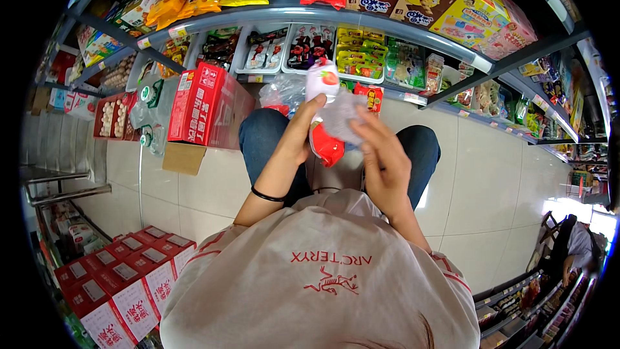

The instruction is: The person sits on the floor in a store aisle and wipes the packaging of various snack items with a cloth. They pick up individual packages from the shelf, wipe them, and place them back on the shelf.

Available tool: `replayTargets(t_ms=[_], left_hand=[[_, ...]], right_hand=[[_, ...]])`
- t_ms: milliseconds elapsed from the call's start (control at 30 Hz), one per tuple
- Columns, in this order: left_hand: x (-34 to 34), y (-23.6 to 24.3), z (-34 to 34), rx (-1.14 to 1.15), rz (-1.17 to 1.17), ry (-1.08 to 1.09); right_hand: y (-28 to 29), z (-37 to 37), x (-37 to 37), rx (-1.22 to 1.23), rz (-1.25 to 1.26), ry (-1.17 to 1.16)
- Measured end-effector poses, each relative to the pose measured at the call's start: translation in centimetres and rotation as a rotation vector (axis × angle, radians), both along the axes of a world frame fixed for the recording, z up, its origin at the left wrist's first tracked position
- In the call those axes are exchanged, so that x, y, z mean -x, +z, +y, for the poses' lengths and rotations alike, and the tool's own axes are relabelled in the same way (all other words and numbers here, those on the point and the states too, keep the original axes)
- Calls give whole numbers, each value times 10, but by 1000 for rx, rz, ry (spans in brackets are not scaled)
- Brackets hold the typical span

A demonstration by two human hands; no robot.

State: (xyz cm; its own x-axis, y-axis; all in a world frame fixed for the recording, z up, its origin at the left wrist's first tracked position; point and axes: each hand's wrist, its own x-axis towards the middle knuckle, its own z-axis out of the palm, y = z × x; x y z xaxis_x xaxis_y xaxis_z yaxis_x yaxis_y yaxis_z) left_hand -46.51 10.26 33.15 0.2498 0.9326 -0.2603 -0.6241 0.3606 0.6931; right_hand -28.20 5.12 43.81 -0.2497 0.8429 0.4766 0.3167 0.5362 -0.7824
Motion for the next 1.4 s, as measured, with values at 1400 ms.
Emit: replayTargets(t_ms=[1400], left_hand=[[-10, 64, -26, -479, 551, -72]], right_hand=[[-44, 15, 7, 198, 212, -9]])
